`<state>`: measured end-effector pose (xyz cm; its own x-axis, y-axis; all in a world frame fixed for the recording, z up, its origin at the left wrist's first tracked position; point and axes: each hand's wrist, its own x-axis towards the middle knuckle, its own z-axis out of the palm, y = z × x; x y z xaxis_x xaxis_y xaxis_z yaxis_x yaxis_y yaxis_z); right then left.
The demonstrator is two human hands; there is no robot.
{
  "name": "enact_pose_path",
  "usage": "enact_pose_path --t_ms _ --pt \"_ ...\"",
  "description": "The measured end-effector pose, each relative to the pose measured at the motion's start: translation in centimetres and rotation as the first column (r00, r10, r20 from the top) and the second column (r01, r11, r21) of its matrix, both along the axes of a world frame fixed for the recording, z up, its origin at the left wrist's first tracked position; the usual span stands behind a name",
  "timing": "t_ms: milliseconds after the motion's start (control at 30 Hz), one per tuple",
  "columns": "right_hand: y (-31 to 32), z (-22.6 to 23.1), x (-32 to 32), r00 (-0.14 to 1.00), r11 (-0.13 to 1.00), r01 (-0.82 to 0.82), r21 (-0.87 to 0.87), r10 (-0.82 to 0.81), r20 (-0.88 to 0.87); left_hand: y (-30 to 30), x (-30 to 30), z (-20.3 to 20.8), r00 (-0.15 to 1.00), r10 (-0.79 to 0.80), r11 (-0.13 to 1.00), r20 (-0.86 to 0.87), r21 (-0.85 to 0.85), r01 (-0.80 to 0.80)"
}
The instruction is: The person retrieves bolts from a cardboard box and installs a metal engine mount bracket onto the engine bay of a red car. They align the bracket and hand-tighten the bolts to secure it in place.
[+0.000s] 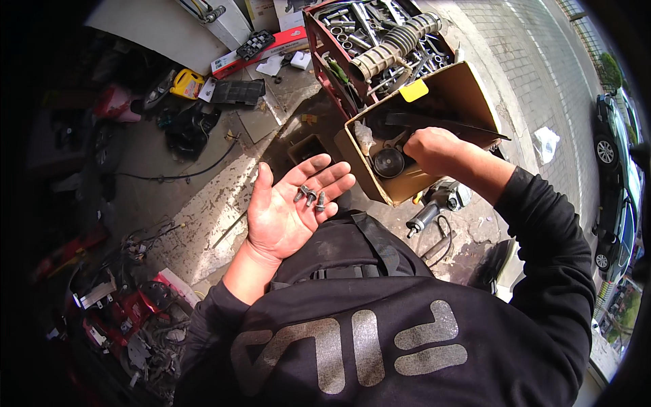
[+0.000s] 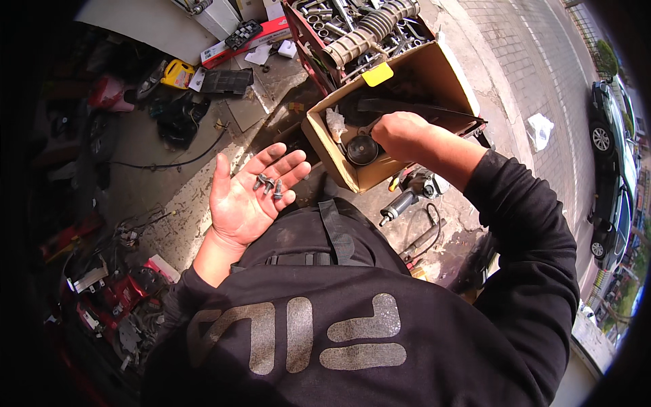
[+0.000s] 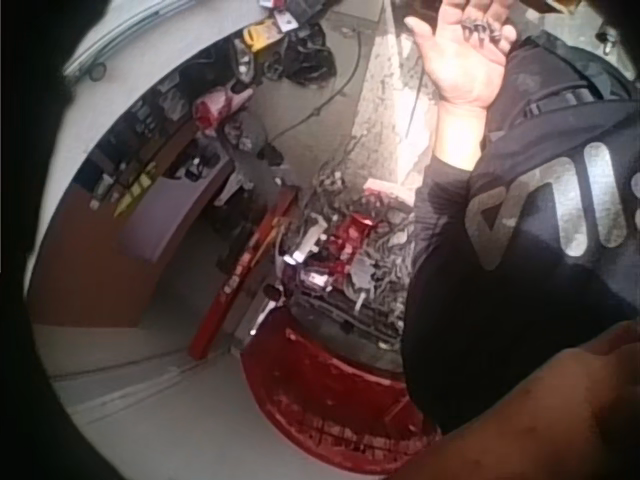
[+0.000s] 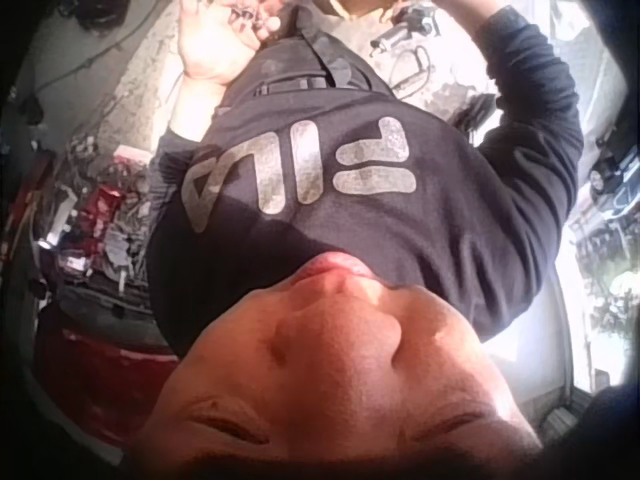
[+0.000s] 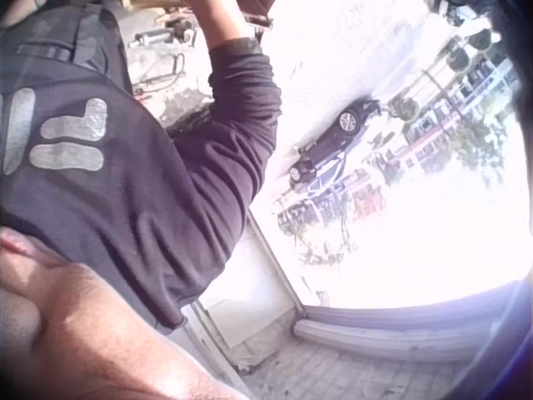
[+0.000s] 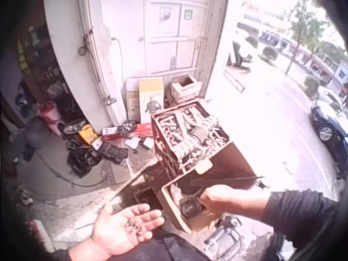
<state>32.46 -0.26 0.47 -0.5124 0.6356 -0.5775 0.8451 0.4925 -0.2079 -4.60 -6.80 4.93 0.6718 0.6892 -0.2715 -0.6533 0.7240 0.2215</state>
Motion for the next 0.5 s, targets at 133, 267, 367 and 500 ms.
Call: enact_pose_path --t_ms 133,267,367,500 --pt "1.6 -3.8 -1.4 0.970 0.987 -0.138 0.080 0.118 0.214 0.0 0.0 0.1 1.000 0.009 1.000 -0.005 0.007 -0.009" --pt "1.6 -5.8 -2.3 0.957 0.980 -0.188 0.060 0.169 0.236 -0.2 -0.3 0.7 0.999 0.044 0.999 -0.024 0.017 -0.044" --pt "1.5 -6.3 -2.8 0.958 0.994 -0.092 0.053 0.074 0.276 -0.2 -0.9 1.0 0.998 0.064 0.997 -0.023 0.036 -0.063" --pt "1.8 -6.8 -3.3 0.973 0.996 0.054 0.066 -0.067 0.220 -0.2 -1.3 1.1 0.996 0.084 0.995 0.010 0.058 -0.085"
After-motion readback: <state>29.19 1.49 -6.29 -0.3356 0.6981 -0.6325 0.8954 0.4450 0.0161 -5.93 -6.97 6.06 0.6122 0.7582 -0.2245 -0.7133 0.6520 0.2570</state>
